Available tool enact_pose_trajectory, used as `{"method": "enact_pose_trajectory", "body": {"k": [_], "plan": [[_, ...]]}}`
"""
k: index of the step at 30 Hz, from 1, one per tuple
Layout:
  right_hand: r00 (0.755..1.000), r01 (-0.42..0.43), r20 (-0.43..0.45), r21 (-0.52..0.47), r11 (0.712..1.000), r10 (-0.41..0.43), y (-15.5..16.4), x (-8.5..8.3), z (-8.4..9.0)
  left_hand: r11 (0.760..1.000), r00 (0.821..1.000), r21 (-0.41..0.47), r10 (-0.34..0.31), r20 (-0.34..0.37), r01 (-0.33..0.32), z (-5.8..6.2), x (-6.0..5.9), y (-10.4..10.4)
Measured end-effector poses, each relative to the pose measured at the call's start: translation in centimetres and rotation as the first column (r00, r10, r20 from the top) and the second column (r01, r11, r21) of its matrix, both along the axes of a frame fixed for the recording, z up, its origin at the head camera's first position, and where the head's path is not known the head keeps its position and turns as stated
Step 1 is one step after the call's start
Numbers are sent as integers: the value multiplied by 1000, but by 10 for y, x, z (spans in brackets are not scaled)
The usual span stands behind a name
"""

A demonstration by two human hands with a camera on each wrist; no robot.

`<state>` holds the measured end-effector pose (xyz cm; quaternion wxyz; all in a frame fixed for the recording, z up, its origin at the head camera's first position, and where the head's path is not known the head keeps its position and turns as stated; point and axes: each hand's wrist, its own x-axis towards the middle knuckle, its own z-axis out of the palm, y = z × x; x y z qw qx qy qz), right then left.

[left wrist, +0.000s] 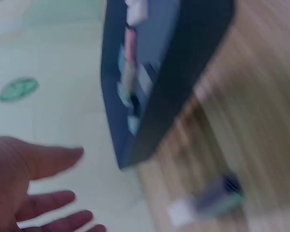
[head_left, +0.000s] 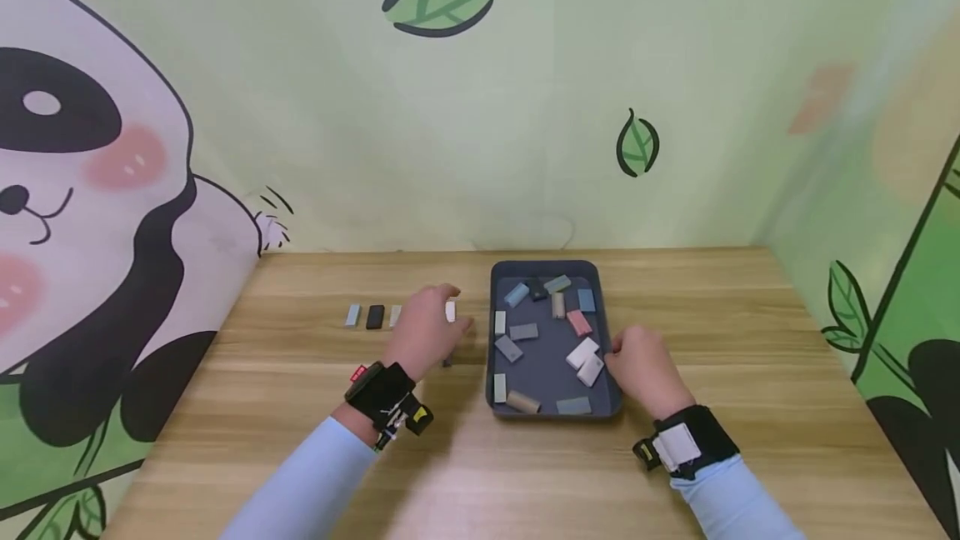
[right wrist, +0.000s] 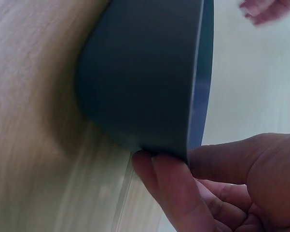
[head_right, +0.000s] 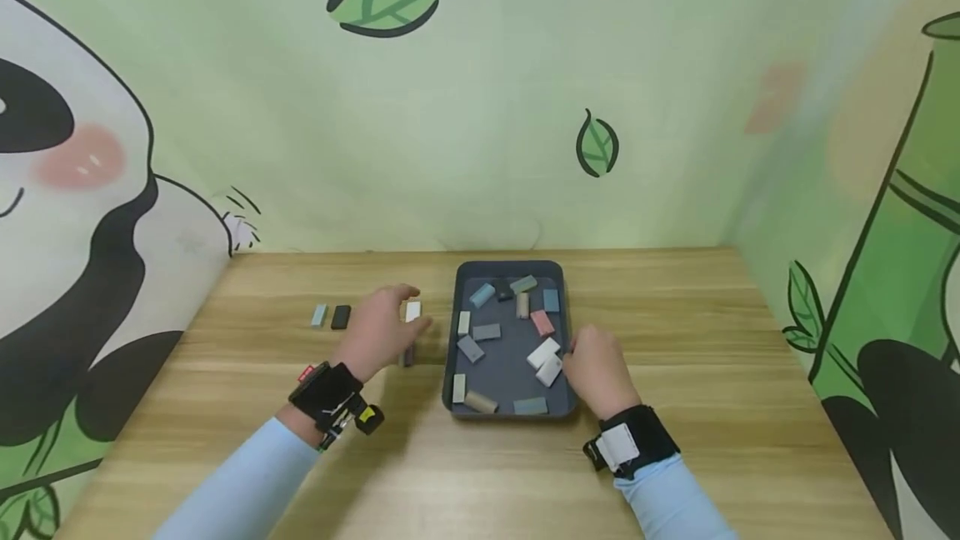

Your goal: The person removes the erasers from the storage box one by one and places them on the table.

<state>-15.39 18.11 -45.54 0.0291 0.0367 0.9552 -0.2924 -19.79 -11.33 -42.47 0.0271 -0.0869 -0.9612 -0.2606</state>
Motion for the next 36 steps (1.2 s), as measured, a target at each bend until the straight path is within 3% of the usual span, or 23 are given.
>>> {"method": "enact_pose_trajectory", "body": {"k": [3,6,11,15,24,31,36], "plan": [[1000,-7,9,4,1000,7,0,0,1,991,991,-11,-136,-13,136,9,4,17],[1000,-2,-1,5,1000,2,-1,0,2,963,964,-39,-266,-3,266,12,7,35],[1000,-3,-18,3,1000,3,1,-3,2,887,896,-131,-437,79,444,14,11,65],[1000,-1,-12,6,1000,1,2,-2,0,815,840,-202,-522,149,543,7,17,84],[999,-15,35,-18,1000,15,2,-3,3,704,756,-279,-630,179,653,-2,28,106],[999,-17,40,-5,1000,17,2,-3,5,691,730,-241,-614,301,681,-3,29,118],[999,-13,51,-10,1000,13,2,-2,5,669,714,-258,-619,326,697,-6,32,124]]}}
